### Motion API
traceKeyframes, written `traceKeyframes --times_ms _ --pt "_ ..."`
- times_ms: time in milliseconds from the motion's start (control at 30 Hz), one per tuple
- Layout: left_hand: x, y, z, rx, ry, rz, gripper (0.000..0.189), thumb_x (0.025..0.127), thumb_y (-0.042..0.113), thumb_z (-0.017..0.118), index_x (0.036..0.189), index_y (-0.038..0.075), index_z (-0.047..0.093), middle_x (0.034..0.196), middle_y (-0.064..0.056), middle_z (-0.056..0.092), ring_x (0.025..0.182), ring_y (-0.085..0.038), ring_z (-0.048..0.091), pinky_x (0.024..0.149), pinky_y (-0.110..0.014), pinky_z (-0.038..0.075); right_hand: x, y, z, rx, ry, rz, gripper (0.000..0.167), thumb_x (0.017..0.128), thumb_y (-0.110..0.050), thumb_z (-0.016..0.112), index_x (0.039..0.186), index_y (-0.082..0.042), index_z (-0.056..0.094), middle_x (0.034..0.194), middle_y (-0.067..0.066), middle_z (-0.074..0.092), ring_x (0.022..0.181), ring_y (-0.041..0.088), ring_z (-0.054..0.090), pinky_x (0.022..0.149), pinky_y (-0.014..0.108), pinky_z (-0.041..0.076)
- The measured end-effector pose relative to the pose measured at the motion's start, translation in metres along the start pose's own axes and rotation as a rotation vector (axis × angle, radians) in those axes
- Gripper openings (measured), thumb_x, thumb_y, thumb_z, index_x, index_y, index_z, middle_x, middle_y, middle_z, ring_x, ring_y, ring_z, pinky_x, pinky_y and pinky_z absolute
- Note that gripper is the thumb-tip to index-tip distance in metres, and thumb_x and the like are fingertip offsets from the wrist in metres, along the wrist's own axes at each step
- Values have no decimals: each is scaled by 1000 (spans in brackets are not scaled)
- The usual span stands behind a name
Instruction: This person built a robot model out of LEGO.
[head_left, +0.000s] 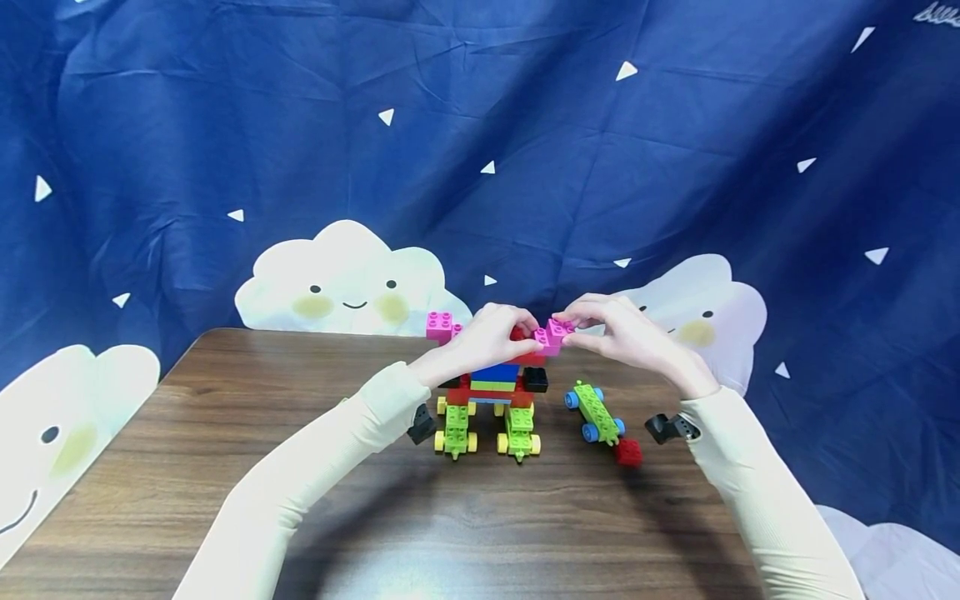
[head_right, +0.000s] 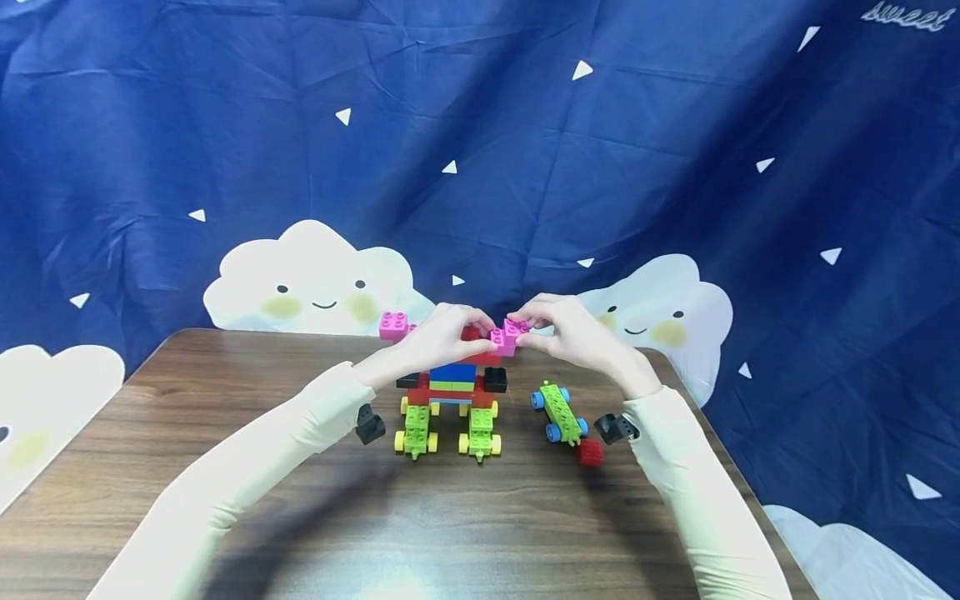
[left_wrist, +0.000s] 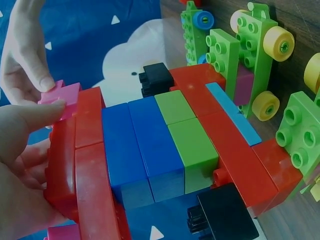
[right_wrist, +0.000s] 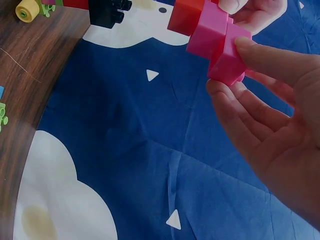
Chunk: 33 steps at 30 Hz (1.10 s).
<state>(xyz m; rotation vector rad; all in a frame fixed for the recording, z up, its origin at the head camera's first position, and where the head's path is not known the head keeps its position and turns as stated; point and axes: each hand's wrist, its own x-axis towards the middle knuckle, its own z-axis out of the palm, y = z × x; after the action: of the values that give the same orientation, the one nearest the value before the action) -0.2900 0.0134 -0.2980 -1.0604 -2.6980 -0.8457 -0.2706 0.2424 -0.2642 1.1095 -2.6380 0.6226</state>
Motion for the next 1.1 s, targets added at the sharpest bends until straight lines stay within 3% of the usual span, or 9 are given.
traceKeyframes --times_ms 500,900,1100 --pt "-1 -5 0 -14 10 12 31 91 28 72 113 6 73 108 -7 76 94 -19 70 79 -22 57 1 -1 2 -9 -7 7 29 87 -9 75 115 -5 72 106 8 72 95 20 69 80 36 60" --pt "2 -1 -1 -44 17 -32 28 89 28 74 107 7 75 104 -7 77 93 -19 70 75 -19 56 0 -3 1 -31 -5 -7 29 87 -11 74 115 -5 72 105 8 72 92 18 68 75 30 60" --pt "2 1 0 -46 17 -48 27 89 28 75 107 8 75 103 -6 77 94 -20 70 77 -21 57 -2 -2 1 -52 -9 0 31 87 -14 75 117 -6 72 106 7 72 94 17 67 79 34 60"
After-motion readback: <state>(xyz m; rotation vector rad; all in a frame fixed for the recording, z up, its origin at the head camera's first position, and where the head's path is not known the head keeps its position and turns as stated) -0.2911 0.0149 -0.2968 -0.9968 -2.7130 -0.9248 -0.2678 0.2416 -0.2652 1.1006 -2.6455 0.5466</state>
